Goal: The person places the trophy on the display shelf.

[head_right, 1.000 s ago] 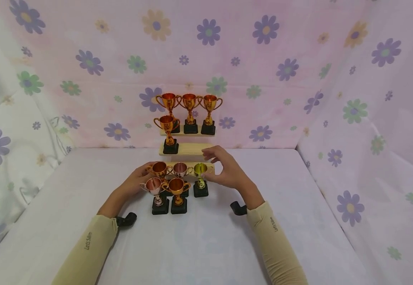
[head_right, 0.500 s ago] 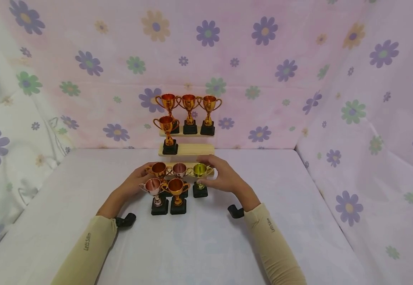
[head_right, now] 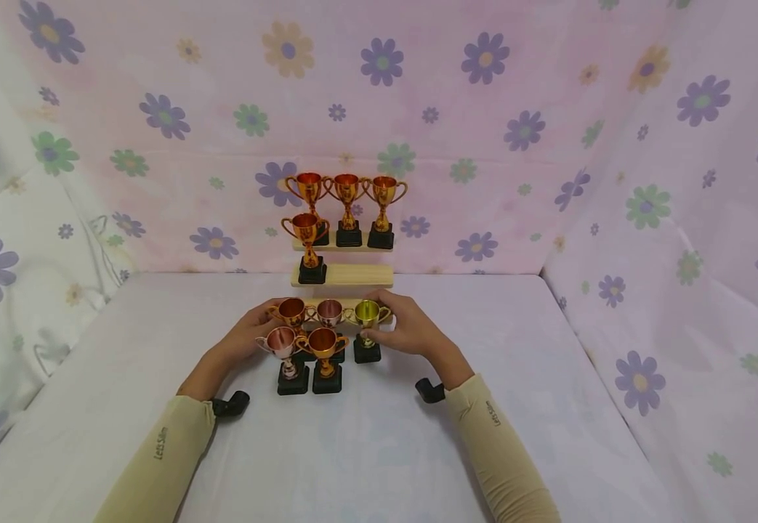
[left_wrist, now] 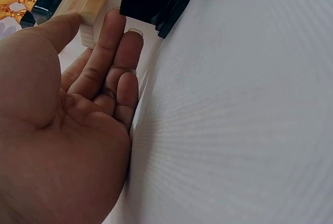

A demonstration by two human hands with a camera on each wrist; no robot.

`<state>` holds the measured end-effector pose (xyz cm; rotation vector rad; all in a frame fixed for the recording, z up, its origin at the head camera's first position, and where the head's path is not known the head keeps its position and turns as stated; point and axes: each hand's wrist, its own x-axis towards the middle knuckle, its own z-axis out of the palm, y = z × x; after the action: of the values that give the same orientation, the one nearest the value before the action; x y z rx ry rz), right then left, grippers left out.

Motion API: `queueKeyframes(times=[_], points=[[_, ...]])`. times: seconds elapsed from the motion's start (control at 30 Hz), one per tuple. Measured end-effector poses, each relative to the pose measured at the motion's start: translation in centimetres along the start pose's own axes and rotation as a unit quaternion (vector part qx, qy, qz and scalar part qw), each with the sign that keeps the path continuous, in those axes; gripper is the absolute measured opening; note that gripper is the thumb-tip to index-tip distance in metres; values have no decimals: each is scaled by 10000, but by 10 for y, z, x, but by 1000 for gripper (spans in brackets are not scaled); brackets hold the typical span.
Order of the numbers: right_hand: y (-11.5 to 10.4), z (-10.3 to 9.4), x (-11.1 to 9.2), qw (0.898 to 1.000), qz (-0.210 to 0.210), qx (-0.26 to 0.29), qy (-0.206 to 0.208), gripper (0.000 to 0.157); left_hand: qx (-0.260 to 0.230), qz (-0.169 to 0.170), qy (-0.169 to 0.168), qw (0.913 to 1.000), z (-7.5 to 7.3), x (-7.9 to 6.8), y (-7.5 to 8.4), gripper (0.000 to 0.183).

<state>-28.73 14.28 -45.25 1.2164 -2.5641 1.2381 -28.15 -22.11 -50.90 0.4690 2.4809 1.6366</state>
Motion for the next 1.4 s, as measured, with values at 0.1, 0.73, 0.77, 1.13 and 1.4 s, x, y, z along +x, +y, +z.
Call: queueKeyframes(times=[0.1,0.73,0.77,1.13,1.4], points=[[-1,-1,0,10000,51,22,-29,52,43,-42,-1,10000,0,0,-1,47],[-1,-9,-1,10000,27,32,72,48,135,40,19,9999,-2,1,-3,47],[-1,-10,-1,9999,59,31,77,49,121,75,18,9999,-2,2,-3,47],[-2,-17,-2,9998,44,-42,174,51,62,101,-31,9999,-2,2,-1,46],[-6,-22,-1,9993,58,-55,378,50,64,122,-18,9999,-2,1,-1,47]])
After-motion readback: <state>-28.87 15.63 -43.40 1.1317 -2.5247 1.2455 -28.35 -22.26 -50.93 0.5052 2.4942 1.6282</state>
